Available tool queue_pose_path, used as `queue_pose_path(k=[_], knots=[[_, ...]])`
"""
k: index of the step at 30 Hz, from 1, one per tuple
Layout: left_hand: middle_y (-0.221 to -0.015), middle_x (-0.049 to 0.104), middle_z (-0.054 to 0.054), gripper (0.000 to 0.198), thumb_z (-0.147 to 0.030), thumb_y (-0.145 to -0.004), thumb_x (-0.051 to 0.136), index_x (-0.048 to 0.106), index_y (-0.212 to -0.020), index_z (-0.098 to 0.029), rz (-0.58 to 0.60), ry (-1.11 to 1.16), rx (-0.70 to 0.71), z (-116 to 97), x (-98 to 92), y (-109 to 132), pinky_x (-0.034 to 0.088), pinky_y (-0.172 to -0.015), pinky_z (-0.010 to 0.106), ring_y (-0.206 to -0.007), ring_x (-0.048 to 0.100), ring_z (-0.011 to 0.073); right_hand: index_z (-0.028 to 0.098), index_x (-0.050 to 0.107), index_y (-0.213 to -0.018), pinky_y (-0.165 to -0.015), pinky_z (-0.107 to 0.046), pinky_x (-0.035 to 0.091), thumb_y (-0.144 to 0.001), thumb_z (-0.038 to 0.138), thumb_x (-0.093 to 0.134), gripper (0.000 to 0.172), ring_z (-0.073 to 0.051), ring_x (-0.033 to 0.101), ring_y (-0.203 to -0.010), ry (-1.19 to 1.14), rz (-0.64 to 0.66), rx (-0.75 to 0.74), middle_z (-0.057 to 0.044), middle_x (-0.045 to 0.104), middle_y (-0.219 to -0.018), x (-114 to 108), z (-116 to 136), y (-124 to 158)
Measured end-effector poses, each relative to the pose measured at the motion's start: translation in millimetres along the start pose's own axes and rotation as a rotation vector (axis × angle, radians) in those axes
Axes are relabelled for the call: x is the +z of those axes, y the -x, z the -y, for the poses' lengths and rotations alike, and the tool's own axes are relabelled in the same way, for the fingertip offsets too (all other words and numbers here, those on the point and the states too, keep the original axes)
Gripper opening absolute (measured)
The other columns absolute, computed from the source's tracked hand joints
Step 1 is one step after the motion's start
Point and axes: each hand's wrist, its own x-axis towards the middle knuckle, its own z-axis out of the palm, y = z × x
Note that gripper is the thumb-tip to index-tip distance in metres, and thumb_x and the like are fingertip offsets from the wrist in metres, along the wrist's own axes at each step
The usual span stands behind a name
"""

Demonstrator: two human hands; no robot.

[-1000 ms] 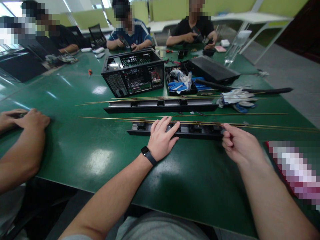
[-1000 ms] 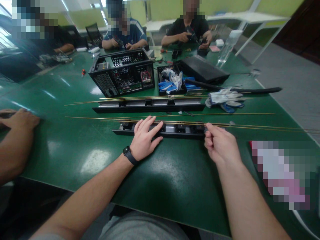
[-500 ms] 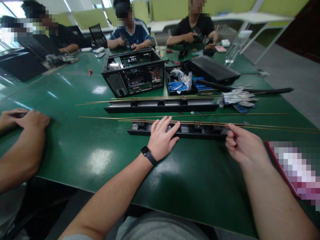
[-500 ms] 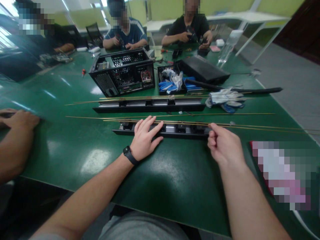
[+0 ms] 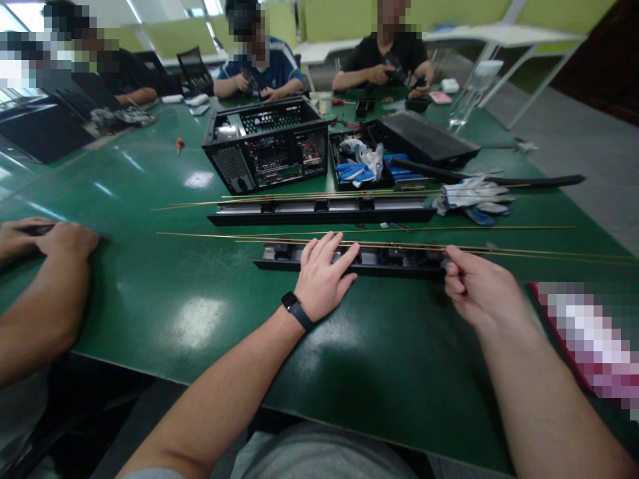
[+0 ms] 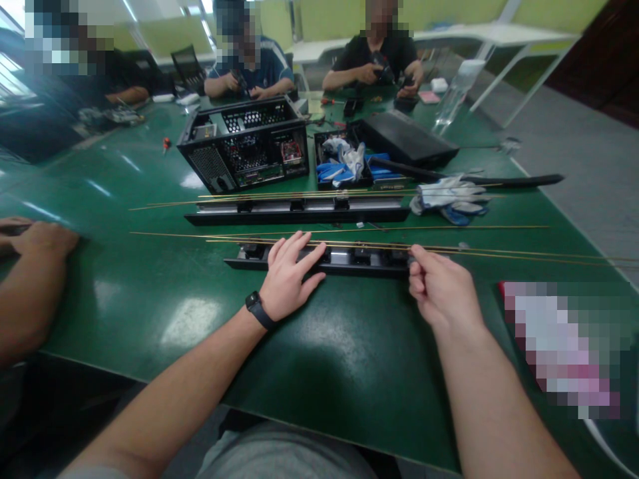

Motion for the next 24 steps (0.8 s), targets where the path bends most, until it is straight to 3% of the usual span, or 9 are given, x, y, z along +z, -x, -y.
queue_pose_path(k=[9, 14, 18, 24], knots=[[-0.193, 0.071, 0.019, 0.067, -0.026, -0.115, 0.093, 0.079, -0.181, -0.034, -0.003, -0.002, -0.003, 1.5, 0.9, 0.8, 0.044, -0.157, 0.073, -0.186, 0.062, 0.0454, 0.02, 0.079, -0.097, -0.036, -0.012, 0.032, -0.107, 0.013, 0.096, 0.021, -0.006, 0.045, -0.041, -0.067, 0.006, 0.007, 0.004, 0.061, -0.065, -4.0, -1.2, -6.2], [-0.193, 0.071, 0.019, 0.066, -0.025, -0.116, 0.092, 0.08, -0.18, -0.034, -0.004, 0.0, -0.005, 1.2, 0.9, 0.7, 0.044, -0.156, 0.073, -0.186, 0.062, 0.046, 0.021, 0.077, -0.096, -0.035, -0.012, 0.033, -0.104, 0.011, 0.099, 0.025, -0.006, 0.044, -0.039, -0.094, -0.008, 0.007, 0.005, 0.06, -0.065, -5.7, -1.3, -9.6], [-0.194, 0.071, 0.02, 0.065, -0.024, -0.117, 0.091, 0.08, -0.18, -0.033, 0.003, 0.002, -0.003, 1.2, -0.2, 0.5, 0.044, -0.156, 0.072, -0.186, 0.062, 0.0457, 0.02, 0.077, -0.095, -0.034, -0.012, 0.033, -0.111, 0.008, 0.089, 0.023, -0.005, 0.042, -0.038, -0.098, -0.044, 0.022, 0.004, 0.06, -0.064, -3.2, 1.3, -6.9], [-0.194, 0.071, 0.019, 0.066, -0.025, -0.117, 0.091, 0.079, -0.181, -0.034, -0.002, 0.002, -0.001, 1.4, -0.7, 0.5, 0.044, -0.156, 0.072, -0.186, 0.062, 0.0452, 0.021, 0.078, -0.096, -0.032, -0.015, 0.029, -0.117, 0.018, 0.09, 0.025, -0.006, 0.042, -0.037, -0.048, -0.045, 0.01, 0.005, 0.061, -0.066, 0.2, 2.4, -1.0]])
